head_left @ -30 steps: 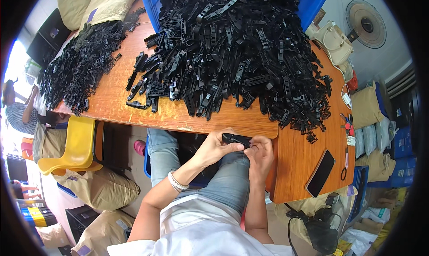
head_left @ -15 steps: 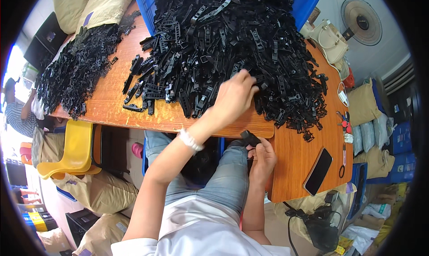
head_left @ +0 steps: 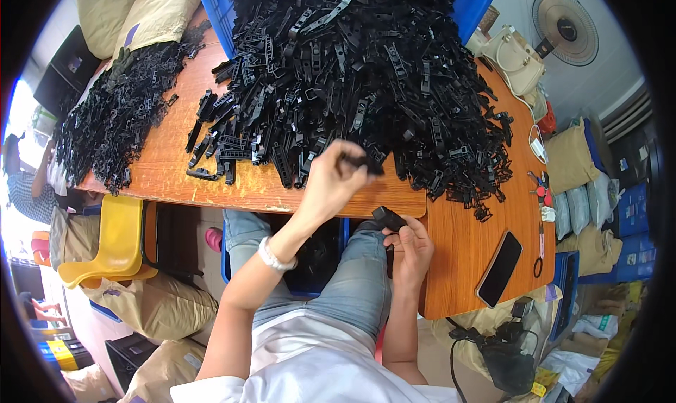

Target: Manually assembling small black plastic components by hand at a workbench.

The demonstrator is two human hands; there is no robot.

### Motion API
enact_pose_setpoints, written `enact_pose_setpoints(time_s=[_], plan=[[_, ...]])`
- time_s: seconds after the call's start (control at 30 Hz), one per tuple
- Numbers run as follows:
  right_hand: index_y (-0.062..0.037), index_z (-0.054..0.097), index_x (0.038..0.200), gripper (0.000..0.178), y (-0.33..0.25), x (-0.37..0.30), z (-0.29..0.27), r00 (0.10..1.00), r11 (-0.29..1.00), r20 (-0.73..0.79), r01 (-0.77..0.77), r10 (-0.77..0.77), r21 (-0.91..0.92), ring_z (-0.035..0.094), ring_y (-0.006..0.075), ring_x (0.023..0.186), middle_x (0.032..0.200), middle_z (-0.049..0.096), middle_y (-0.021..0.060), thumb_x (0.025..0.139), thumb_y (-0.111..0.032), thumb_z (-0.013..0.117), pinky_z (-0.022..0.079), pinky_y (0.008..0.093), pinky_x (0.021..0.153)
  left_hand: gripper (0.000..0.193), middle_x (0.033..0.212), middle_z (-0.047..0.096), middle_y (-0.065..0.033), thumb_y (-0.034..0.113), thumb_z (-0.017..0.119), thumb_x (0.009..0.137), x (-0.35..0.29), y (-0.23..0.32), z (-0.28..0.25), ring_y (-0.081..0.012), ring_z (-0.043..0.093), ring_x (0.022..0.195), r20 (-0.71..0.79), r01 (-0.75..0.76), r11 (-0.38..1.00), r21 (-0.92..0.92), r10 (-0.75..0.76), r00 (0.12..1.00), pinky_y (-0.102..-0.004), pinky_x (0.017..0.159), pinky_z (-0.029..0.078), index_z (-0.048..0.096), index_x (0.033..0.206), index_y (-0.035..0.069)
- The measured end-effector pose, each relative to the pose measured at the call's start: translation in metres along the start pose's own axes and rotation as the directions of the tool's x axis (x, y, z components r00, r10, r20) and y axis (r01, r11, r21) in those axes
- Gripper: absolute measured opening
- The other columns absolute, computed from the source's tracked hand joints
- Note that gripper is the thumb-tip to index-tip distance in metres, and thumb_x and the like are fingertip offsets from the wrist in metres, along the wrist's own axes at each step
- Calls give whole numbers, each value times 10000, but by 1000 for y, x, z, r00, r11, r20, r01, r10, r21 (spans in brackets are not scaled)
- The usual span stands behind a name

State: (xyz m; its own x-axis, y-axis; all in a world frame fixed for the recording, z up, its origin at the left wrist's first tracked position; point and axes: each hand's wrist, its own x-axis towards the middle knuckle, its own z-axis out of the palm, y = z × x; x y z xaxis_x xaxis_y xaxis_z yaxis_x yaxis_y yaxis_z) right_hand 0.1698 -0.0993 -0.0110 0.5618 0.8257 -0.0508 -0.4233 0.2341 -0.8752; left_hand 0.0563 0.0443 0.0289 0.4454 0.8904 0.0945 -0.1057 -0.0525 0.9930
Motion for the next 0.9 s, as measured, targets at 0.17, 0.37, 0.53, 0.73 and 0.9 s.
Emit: enact_pose_setpoints(time_s=[0.17,0.37,0.53,0.73,0.9], plan=[[79,567,998,219,-21,-1,8,986,996,166,42,-29,-75,620,194,722,914,578,126,834,-62,597,502,250,609,357,828,635,-60,-76,508,778,-41,17,-15,-45,522,657,310,32,986,165,-83,947,-164,494,379,540,1129,-20],[80,573,975,189,-28,-10,26,973,919,170,206,-156,-336,618,172,729,907,568,104,817,-18,608,509,242,633,484,997,622,-194,-45,536,738,-56,22,-20,-257,621,862,435,-347,887,304,195,879,-307,751,465,490,1218,-5],[64,561,1025,219,-26,-12,21,858,620,427,505,-286,-600,593,149,786,941,547,108,816,4,592,511,237,645,483,1001,595,-250,87,652,755,-65,23,-17,-351,591,940,366,-217,923,318,92,926,-351,810,456,480,1185,-48],[22,540,1133,358,-33,-6,36,799,549,544,583,-256,-598,581,260,876,1089,529,160,775,17,566,458,308,794,399,910,603,-244,79,652,743,-77,25,-23,-369,601,833,343,-315,873,372,186,921,-370,723,479,524,1097,-53],[23,584,1014,318,-22,-7,35,863,609,451,488,-229,-625,576,236,817,953,558,137,713,103,519,476,308,732,359,865,618,-176,67,654,759,-83,11,-20,-217,591,585,307,-318,886,336,216,927,-270,522,476,542,1082,-41]])
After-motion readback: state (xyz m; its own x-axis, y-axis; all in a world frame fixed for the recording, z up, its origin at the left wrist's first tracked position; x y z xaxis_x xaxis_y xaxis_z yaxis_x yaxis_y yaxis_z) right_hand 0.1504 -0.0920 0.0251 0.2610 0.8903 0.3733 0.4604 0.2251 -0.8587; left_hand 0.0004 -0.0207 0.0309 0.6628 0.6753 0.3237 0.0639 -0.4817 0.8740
